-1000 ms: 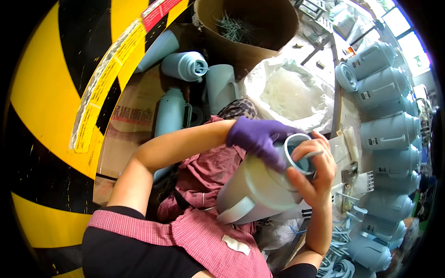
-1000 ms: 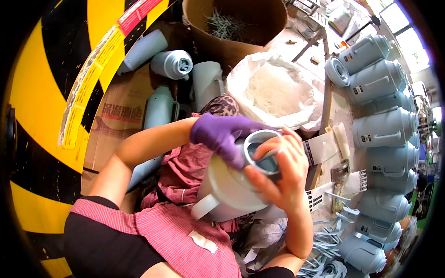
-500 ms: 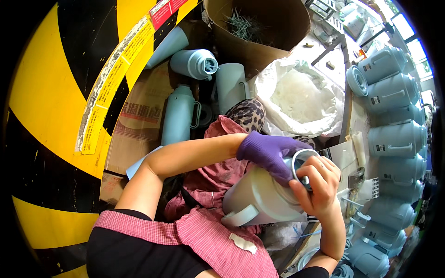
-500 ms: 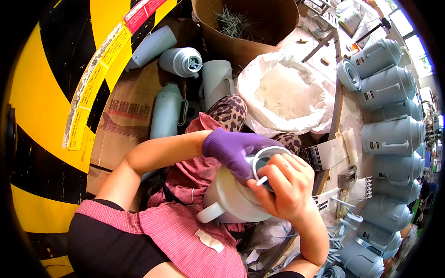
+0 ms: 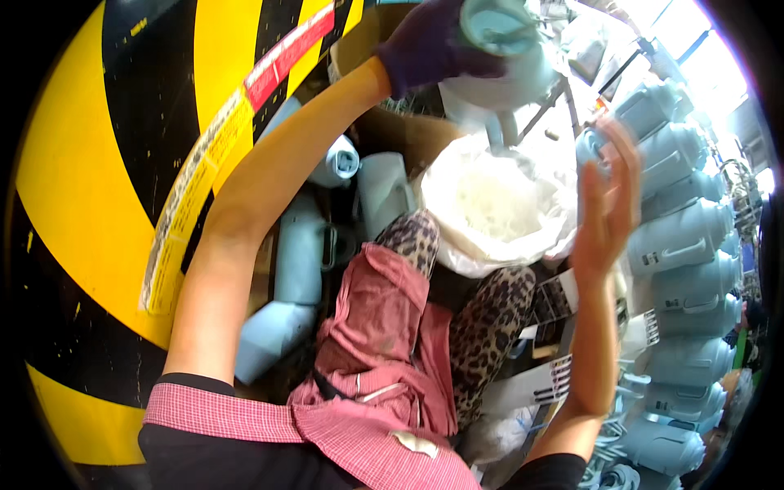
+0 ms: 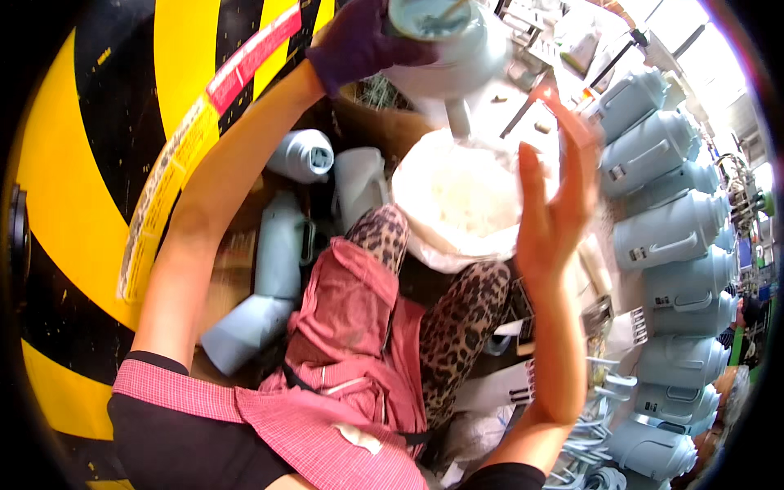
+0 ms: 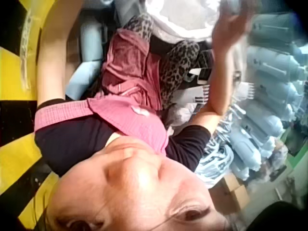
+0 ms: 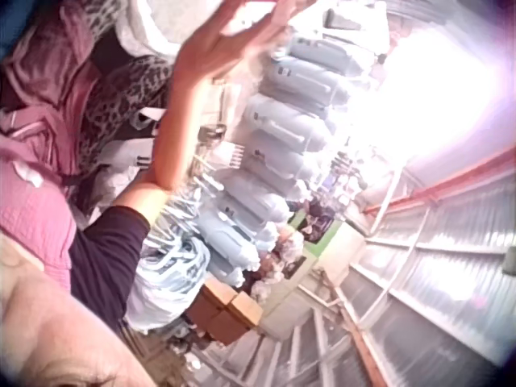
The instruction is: The person inserts a white filter ring into the neck of a light-blue water pitcher, applies a black and silver sticker to the body of the pitcher, and attaches a light-blue handle before placing the assembled pitcher into a large bin.
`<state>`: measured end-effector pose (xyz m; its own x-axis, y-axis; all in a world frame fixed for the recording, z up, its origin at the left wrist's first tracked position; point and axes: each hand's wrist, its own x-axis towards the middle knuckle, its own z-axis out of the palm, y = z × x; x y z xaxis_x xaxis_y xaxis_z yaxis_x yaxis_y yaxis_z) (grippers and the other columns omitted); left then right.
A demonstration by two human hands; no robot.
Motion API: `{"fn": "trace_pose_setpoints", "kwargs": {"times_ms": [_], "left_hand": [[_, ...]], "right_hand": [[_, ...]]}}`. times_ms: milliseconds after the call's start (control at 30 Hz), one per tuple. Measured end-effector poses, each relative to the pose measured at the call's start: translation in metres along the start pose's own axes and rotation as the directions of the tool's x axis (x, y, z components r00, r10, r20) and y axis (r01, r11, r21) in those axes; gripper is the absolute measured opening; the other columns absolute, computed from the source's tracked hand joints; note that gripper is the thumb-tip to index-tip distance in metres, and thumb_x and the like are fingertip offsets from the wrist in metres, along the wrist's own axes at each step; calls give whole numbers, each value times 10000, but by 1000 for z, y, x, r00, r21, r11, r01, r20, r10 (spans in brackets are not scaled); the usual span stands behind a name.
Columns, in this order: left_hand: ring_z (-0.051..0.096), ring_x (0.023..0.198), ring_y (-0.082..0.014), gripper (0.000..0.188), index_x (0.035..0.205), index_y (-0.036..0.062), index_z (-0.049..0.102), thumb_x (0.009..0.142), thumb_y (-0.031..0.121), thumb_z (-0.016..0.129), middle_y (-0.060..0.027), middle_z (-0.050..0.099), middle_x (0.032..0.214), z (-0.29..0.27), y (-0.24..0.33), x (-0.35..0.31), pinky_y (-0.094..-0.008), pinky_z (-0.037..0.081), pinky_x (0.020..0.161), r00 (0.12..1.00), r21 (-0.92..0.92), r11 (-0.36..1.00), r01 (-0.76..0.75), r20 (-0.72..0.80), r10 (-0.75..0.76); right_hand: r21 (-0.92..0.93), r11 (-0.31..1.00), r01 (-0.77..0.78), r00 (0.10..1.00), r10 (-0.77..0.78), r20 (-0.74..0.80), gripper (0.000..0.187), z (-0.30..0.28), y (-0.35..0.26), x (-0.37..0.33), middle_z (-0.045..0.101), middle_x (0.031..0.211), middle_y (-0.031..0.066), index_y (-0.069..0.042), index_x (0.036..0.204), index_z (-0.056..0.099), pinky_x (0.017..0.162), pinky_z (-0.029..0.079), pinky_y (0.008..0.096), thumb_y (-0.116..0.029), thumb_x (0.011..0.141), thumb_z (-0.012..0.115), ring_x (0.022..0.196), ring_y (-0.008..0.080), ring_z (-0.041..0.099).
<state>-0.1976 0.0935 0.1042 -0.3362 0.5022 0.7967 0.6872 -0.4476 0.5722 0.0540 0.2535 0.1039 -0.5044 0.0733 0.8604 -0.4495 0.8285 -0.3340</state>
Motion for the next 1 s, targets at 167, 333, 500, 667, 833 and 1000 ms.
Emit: {"fn": "trace_pose_setpoints", "kwargs": {"times_ms": [167,333,500,667,833,1000], "left_hand": [[619,1240,-286,856,1412,62,533,709,296,961,-139,639,1317,-30,-58,13,-404,517,1048,839,854,453,-256,-37,543],[699,1108,-194,517,1277,58,641,841,244,846,-69,704,1193,-36,-3,-69,-370,592,939,934,312,945,-97,-301,195],[462,1408,-334,808,1565,98,398,916,464,711,-138,400,1600,3,85,-171,-557,433,1145,953,-382,917,-116,-304,-6],[415,1469,-399,878,1465,66,466,835,586,791,-196,470,1524,43,119,-190,-615,318,1212,933,-549,835,34,-281,-223],[593,1292,-365,977,1389,69,501,642,471,986,-197,589,1389,112,124,-194,-595,376,1141,938,46,993,112,324,-121],[535,1363,-387,1034,1425,68,476,643,531,968,-173,571,1432,133,108,-229,-598,335,1173,939,53,982,182,289,-189]], "right_hand": [[-195,966,-171,950,214,227,139,-10,25,-81,713,1183,112,-53,1026,775,1039,451,405,-9,922,692,1150,299,611],[-221,887,-405,865,450,221,111,-18,97,-147,732,1007,109,-24,997,785,909,496,382,-57,936,698,1002,293,662],[-570,643,-511,491,763,420,214,43,198,-207,761,1065,163,-33,1015,805,863,560,421,-213,946,712,979,346,731],[-894,408,-185,131,912,389,253,97,254,-237,758,1146,212,-34,1073,787,892,589,450,-201,920,676,1062,370,743],[-868,382,-318,262,915,307,244,86,258,-241,775,1091,194,-46,1075,772,849,601,477,-159,913,628,1017,374,758],[-452,609,-652,582,784,216,142,31,177,-191,772,896,141,-6,972,722,712,604,383,-109,874,725,798,258,775]]}}
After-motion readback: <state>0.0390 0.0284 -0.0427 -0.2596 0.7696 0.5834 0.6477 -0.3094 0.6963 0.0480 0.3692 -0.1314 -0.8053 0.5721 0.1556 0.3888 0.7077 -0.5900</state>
